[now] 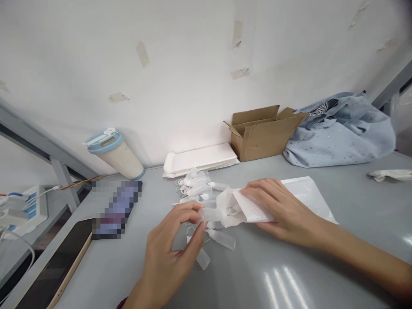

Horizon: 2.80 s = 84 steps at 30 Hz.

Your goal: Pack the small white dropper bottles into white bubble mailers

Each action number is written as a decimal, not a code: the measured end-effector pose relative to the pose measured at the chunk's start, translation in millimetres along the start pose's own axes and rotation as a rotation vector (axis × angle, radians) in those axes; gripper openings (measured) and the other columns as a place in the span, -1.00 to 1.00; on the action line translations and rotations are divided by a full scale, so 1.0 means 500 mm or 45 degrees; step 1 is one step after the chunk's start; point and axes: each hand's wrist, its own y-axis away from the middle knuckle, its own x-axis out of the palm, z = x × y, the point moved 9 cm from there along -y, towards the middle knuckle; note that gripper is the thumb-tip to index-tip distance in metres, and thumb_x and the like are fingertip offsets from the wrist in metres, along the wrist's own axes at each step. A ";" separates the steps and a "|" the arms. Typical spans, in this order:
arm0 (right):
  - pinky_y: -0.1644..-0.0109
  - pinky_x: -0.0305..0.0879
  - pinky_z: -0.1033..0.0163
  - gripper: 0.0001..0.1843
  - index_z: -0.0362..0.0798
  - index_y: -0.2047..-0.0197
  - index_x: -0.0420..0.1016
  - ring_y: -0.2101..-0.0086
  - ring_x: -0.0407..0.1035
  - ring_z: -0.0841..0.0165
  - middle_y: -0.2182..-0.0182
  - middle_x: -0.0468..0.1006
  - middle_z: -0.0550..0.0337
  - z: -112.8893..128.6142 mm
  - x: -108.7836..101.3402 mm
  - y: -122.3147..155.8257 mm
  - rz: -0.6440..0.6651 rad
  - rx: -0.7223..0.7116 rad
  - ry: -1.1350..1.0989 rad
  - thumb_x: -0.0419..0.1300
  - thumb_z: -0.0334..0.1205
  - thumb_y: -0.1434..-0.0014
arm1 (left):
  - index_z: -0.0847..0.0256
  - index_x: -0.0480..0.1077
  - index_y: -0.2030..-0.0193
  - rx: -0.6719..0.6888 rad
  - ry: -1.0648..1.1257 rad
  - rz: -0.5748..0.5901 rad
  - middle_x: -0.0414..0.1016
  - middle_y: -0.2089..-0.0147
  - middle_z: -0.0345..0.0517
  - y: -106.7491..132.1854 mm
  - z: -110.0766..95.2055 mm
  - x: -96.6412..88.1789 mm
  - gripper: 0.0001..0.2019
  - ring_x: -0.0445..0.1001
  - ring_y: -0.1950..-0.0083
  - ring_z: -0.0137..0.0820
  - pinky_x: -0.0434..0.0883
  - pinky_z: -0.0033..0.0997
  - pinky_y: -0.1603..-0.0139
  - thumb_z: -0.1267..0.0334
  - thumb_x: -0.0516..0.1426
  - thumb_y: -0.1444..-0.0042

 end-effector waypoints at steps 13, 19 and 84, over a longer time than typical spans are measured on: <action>0.09 0.25 0.06 -0.59 -0.09 -0.10 0.25 0.08 0.30 0.14 0.10 0.42 -0.07 0.008 -0.003 0.001 -0.012 -0.002 -0.020 0.10 -0.30 -0.17 | 0.12 0.37 0.21 0.049 0.218 -0.184 0.46 0.16 -0.10 0.014 -0.002 -0.019 -0.78 0.45 0.04 -0.30 0.47 -0.30 0.09 0.55 0.12 -0.10; 0.09 0.24 0.04 -0.60 -0.06 -0.10 0.22 0.10 0.29 0.16 0.11 0.41 -0.05 0.016 -0.003 0.003 -0.015 -0.023 -0.054 0.09 -0.34 -0.18 | 0.18 0.37 0.26 0.139 -0.017 0.019 0.49 0.18 -0.06 0.010 -0.022 0.030 -0.87 0.49 0.13 -0.37 0.46 -0.42 0.16 0.49 0.09 -0.14; 0.15 0.15 0.05 -0.23 -0.11 -0.23 0.09 0.16 0.24 0.12 0.12 0.35 -0.04 -0.020 0.052 0.006 0.247 0.176 -0.018 0.11 -0.40 0.12 | 0.13 0.43 -0.01 -0.322 0.005 0.401 0.50 0.28 -0.16 0.017 0.058 0.089 -0.75 0.43 0.34 -0.41 0.34 -0.57 0.55 0.22 0.05 -0.24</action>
